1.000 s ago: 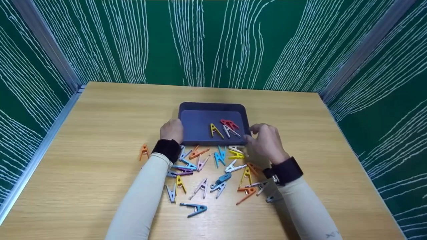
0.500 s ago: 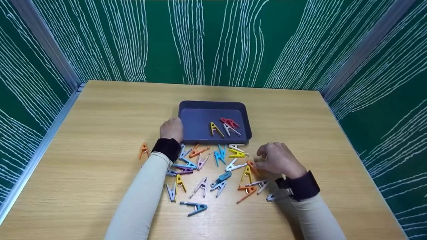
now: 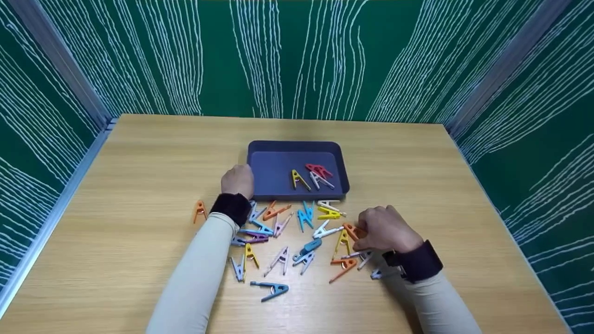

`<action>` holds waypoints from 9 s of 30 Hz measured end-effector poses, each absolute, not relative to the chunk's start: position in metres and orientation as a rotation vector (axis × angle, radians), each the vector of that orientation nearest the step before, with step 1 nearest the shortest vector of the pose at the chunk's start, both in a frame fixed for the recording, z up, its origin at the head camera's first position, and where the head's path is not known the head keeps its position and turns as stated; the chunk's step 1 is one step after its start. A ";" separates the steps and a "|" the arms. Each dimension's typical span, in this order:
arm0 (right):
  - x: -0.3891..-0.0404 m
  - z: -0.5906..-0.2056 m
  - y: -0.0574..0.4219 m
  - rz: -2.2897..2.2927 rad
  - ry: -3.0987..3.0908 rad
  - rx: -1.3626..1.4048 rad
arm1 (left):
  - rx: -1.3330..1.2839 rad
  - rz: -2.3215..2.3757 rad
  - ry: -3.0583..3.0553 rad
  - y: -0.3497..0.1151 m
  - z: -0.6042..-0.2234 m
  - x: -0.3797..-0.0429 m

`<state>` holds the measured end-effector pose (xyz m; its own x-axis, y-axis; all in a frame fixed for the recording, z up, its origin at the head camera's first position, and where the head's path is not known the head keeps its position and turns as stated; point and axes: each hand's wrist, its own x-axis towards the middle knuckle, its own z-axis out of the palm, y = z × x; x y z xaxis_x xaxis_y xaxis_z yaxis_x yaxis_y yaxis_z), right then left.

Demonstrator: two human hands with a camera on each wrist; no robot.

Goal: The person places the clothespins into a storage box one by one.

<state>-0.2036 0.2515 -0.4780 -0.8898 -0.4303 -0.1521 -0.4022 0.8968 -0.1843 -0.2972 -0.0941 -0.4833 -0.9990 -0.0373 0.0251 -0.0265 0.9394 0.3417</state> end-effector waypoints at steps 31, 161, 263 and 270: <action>-0.233 -0.457 0.228 -0.675 3.057 -0.444 | 0.043 -0.572 -3.011 -0.097 -0.488 -0.298; -0.298 -0.505 0.206 -0.589 3.269 -0.159 | -0.043 -0.594 -2.953 -0.140 -0.461 -0.240; -0.294 -0.501 0.203 -0.486 3.278 -0.196 | -0.215 -0.569 -2.968 -0.082 -0.444 -0.263; -0.295 -0.503 0.202 -0.462 3.318 -0.225 | -0.259 -0.516 -2.920 -0.063 -0.449 -0.273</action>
<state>-0.2954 0.2023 -0.5028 -0.9678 -0.1015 0.2303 -0.1606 0.9537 -0.2542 -0.2725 -0.0634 -0.4487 -0.9713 0.1413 0.1915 0.1983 0.9253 0.3232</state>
